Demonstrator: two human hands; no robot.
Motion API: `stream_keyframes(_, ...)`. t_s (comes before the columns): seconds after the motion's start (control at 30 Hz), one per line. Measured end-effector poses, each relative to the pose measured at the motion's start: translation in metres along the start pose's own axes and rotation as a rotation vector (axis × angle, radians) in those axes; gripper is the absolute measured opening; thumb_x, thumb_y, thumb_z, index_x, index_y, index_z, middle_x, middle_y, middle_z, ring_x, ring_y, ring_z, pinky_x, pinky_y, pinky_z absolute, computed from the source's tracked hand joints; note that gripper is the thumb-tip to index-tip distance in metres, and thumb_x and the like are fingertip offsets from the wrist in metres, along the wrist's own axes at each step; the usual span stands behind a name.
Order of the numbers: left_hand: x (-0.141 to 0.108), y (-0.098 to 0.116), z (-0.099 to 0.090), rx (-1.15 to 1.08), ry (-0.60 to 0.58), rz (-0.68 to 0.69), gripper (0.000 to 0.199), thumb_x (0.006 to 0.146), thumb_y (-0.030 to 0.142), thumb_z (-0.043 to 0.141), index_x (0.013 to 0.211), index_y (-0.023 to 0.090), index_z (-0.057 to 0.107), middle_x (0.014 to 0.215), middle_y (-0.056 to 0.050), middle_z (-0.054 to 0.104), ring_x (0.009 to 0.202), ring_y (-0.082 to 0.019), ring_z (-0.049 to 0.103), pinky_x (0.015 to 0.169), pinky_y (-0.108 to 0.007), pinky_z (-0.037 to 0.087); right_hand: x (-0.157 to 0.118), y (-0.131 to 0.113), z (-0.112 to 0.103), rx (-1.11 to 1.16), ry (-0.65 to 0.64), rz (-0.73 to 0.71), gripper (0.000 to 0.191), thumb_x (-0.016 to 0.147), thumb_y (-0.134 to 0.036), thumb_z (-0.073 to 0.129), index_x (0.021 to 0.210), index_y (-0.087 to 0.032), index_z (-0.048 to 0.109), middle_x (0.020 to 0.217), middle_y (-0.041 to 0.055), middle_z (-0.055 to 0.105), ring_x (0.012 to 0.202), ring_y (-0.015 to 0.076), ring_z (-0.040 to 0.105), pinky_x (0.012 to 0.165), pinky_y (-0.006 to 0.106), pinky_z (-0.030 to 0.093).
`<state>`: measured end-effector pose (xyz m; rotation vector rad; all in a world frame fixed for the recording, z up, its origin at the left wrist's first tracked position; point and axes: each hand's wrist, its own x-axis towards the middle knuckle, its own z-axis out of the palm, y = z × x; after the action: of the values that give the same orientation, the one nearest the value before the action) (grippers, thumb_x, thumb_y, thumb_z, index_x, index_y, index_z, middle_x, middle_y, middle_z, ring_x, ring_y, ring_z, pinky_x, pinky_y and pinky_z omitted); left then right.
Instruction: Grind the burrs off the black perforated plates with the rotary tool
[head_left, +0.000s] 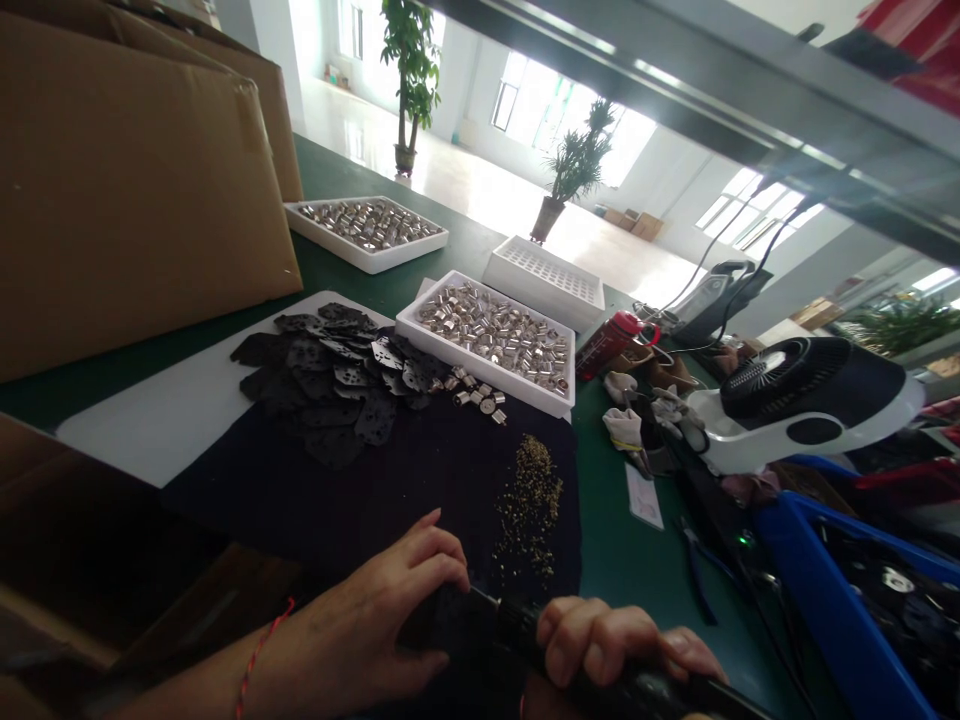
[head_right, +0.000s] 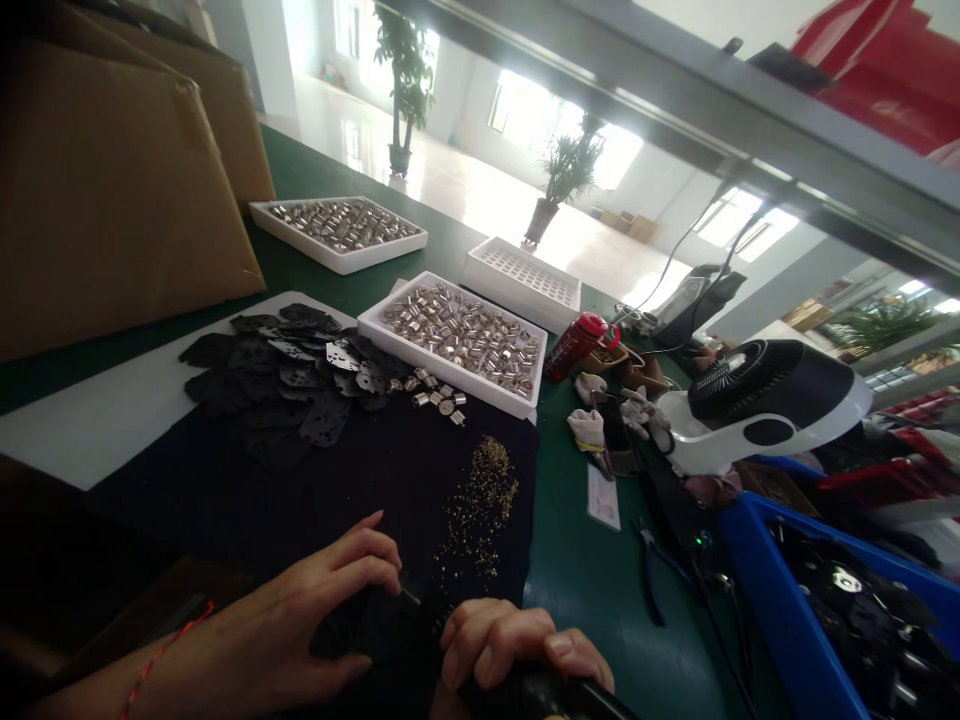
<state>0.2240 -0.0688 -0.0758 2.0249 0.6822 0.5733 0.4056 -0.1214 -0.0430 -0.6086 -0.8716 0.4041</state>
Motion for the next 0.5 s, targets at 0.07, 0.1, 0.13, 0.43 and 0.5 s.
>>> stream_keyframes(0.07, 0.0, 0.0, 0.0, -0.008, 0.0, -0.003, 0.06, 0.068, 0.002, 0.069, 0.121, 0.026, 0.058, 0.129, -0.001, 0.066, 0.13, -0.025, 0.067, 0.139, -0.063, 0.022, 0.0, 0.001, -0.001, 0.011, -0.007, -0.005, 0.024, 0.113, -0.039, 0.041, 0.12, -0.023, 0.059, 0.077, -0.0095, 0.067, 0.048, 0.0096, 0.06, 0.047, 0.025, 0.053)
stream_keyframes(0.1, 0.0, 0.0, 0.0, -0.012, 0.002, -0.005, 0.061, 0.068, 0.002, 0.069, 0.123, 0.026, 0.056, 0.128, -0.001, 0.067, 0.131, -0.025, 0.067, 0.139, -0.063, 0.022, 0.0, 0.001, -0.002, 0.014, -0.014, -0.004, 0.023, 0.114, -0.036, 0.04, 0.12, -0.023, 0.058, 0.077, -0.0094, 0.067, 0.048, 0.0096, 0.061, 0.048, 0.025, 0.054)
stream_keyframes(0.13, 0.0, 0.001, 0.0, -0.016, 0.007, -0.007, 0.063, 0.069, 0.002, 0.069, 0.126, 0.027, 0.055, 0.128, 0.0, 0.067, 0.132, -0.025, 0.066, 0.139, -0.063, 0.022, 0.001, 0.002, -0.002, 0.022, -0.024, -0.016, 0.024, 0.114, -0.035, 0.039, 0.119, -0.022, 0.059, 0.077, -0.0093, 0.067, 0.048, 0.0093, 0.06, 0.047, 0.025, 0.054)
stream_keyframes(0.43, -0.005, -0.005, 0.003, -0.009, 0.024, -0.002, 0.082, 0.072, 0.003, 0.075, 0.144, 0.034, 0.051, 0.144, -0.003, 0.064, 0.144, -0.032, 0.06, 0.138, -0.064, 0.025, -0.001, 0.009, -0.009, 0.016, -0.094, -0.086, 0.04, 0.117, -0.041, 0.026, 0.123, -0.022, 0.06, 0.075, -0.0073, 0.065, 0.045, 0.0105, 0.057, 0.045, 0.026, 0.054)
stream_keyframes(0.5, -0.005, -0.005, 0.003, -0.019, 0.016, 0.003, 0.083, 0.071, 0.002, 0.074, 0.144, 0.033, 0.052, 0.141, -0.002, 0.064, 0.141, -0.03, 0.062, 0.138, -0.065, 0.025, -0.002, 0.013, -0.012, 0.011, -0.125, -0.109, 0.04, 0.117, -0.042, 0.026, 0.124, -0.023, 0.06, 0.074, -0.007, 0.062, 0.043, 0.0106, 0.054, 0.043, 0.026, 0.05)
